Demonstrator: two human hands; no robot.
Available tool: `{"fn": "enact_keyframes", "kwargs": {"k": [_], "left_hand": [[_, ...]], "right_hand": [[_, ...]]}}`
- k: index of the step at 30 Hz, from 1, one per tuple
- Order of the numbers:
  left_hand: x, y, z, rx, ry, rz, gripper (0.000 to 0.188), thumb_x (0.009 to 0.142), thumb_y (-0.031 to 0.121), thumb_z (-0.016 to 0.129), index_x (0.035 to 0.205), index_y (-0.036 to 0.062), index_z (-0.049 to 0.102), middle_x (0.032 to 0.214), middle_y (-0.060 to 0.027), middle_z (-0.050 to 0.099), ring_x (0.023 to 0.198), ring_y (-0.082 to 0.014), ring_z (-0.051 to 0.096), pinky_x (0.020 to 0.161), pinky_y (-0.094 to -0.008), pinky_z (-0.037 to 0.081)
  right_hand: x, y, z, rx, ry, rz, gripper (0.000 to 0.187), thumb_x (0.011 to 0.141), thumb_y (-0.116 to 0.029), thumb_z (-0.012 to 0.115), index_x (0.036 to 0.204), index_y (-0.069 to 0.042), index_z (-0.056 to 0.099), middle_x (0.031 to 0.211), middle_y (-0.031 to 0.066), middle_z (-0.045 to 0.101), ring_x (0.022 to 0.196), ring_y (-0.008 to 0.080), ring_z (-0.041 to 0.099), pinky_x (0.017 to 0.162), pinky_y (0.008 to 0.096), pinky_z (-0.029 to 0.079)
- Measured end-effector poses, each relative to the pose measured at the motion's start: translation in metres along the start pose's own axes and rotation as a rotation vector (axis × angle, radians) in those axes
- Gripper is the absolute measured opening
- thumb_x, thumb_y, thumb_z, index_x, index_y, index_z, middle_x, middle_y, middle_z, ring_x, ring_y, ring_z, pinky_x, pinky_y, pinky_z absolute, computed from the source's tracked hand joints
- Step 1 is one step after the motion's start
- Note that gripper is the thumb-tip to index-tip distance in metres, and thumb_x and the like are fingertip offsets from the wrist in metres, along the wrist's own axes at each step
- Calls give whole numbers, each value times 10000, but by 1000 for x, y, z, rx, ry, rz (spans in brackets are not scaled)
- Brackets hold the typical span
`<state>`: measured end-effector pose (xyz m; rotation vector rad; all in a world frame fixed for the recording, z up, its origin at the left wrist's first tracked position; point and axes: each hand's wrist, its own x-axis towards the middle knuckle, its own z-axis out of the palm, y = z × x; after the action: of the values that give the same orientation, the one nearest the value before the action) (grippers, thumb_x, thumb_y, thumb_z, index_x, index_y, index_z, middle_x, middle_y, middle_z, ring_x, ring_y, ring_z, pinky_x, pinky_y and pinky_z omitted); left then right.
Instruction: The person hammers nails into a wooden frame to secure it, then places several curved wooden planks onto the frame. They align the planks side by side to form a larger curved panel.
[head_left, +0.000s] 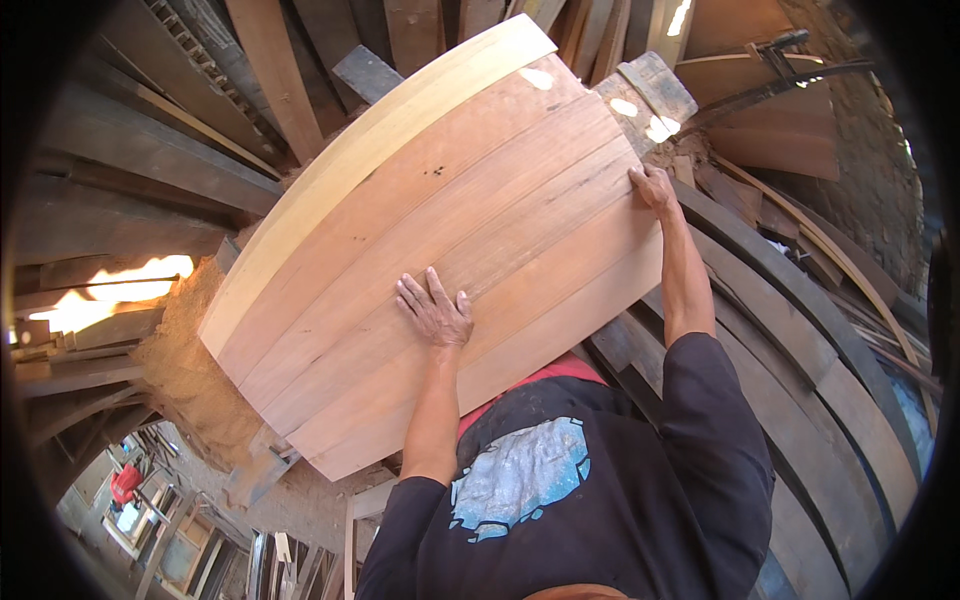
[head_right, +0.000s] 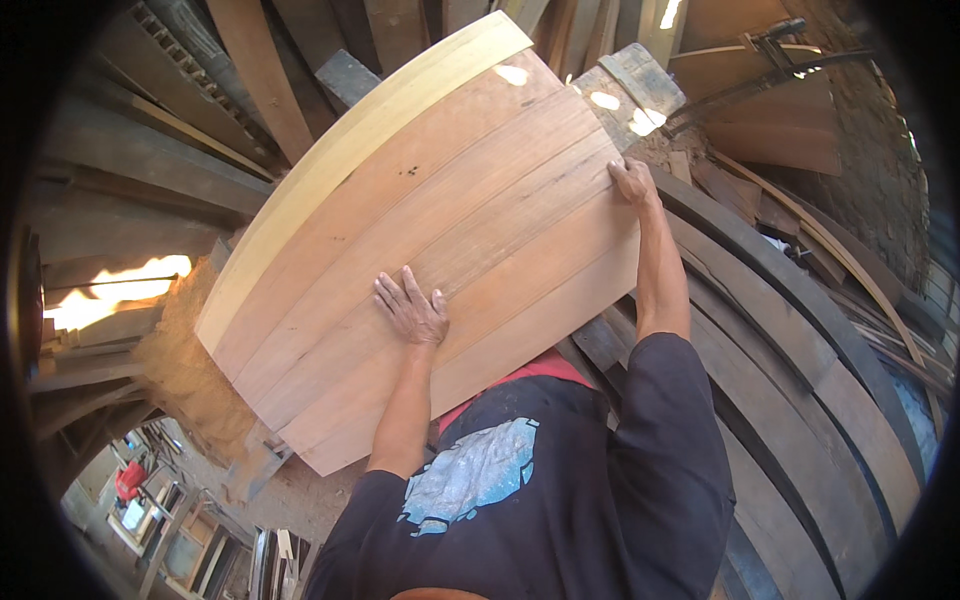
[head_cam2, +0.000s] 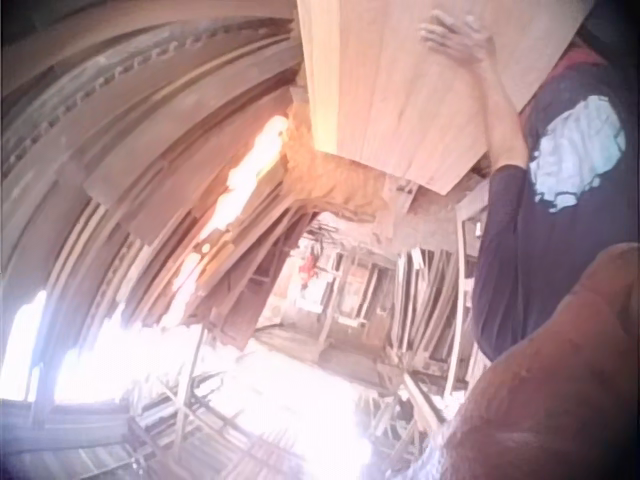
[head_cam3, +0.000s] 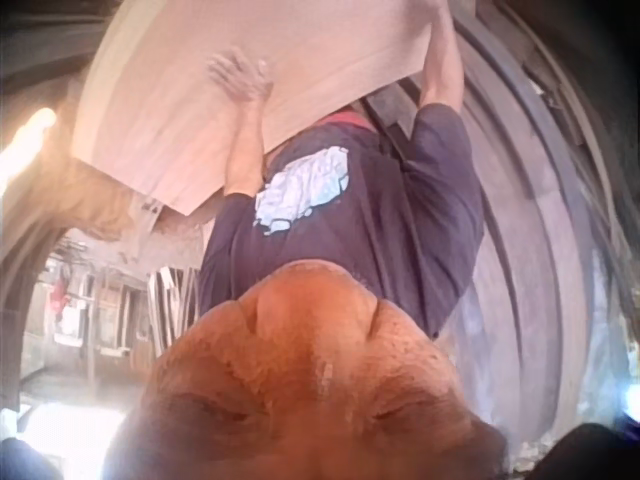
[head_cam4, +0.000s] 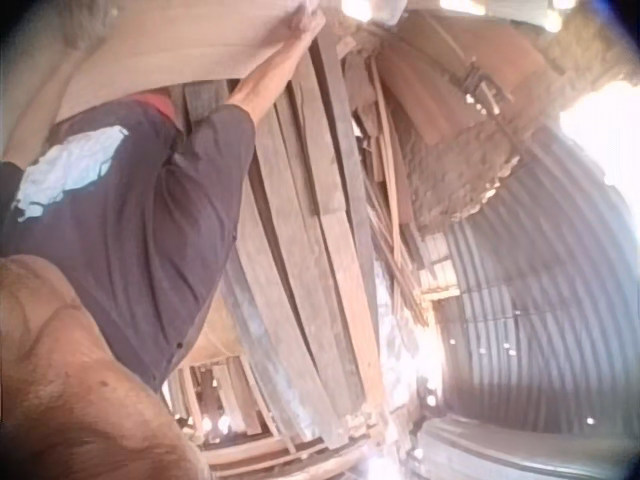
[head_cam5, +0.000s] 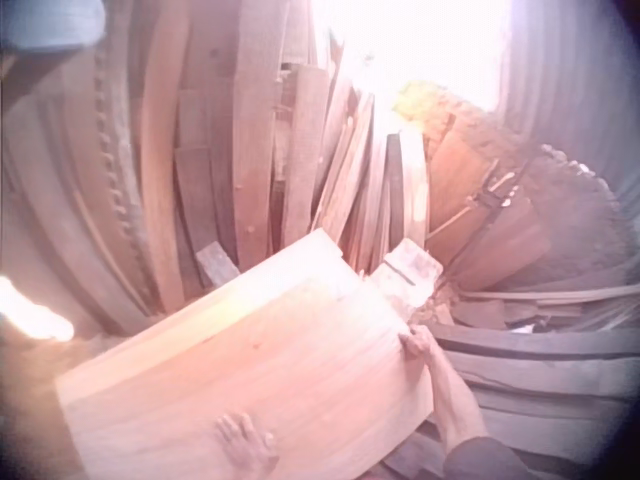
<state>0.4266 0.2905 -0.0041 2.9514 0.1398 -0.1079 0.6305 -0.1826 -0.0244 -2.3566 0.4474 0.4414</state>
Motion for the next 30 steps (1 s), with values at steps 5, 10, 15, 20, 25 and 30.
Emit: {"fn": "enact_keyframes", "kwargs": {"k": [5, 10, 15, 20, 25, 30], "left_hand": [[-3, -5, 1, -9, -15, -16, 850, 911, 444, 579, 1576, 46, 230, 1586, -410, 144, 1482, -573, 142, 1184, -687, 116], [2, -2, -4, -5, -13, 6, 881, 887, 427, 633, 1573, 57, 221, 1594, -407, 123, 1492, -566, 118, 1187, -690, 98], [8, -3, -5, -75, -1, -5, 935, 889, 424, 644, 1575, 37, 141, 1597, -406, 101, 1495, -567, 80, 1186, -696, 55], [24, -6, 17, -117, 92, -62, 923, 929, 420, 598, 1579, 11, 86, 1612, -381, 95, 1511, -541, 62, 1194, -682, 46], [36, 6, 9, 20, -28, -161, 837, 970, 468, 501, 1580, -19, 201, 1621, -352, 148, 1523, -507, 93, 1207, -656, 68], [40, 11, -2, 23, -56, -180, 816, 963, 489, 498, 1560, -26, 288, 1607, -363, 187, 1511, -525, 129, 1208, -652, 91]], "right_hand": [[2, -1, 8, 62, 17, 46, 387, 948, -314, 652, 1066, 51, 699, 930, 114, 725, 857, 186, 633, 795, 361, 501], [6, 4, 1, -73, -35, 63, 415, 954, -313, 645, 1120, 66, 679, 984, 166, 734, 895, 218, 657, 827, 377, 504], [8, 9, 5, -24, -69, 26, 413, 965, -304, 624, 1166, 54, 666, 1075, 208, 722, 1001, 270, 667, 893, 402, 499], [16, -47, -14, -558, -199, 175, 459, 952, -355, 634, 1191, 36, 647, 1129, 265, 704, 1088, 404, 667, 948, 464, 498], [98, -120, 6, -320, 231, -267, 677, 986, -473, 571, 1439, 19, 473, 1367, 342, 557, 1298, 455, 535, 1075, 481, 436], [199, -156, 55, -323, 202, -177, 670, 991, -410, 625, 1487, -10, 418, 1347, 245, 573, 1234, 336, 563, 1071, 390, 434]]}}
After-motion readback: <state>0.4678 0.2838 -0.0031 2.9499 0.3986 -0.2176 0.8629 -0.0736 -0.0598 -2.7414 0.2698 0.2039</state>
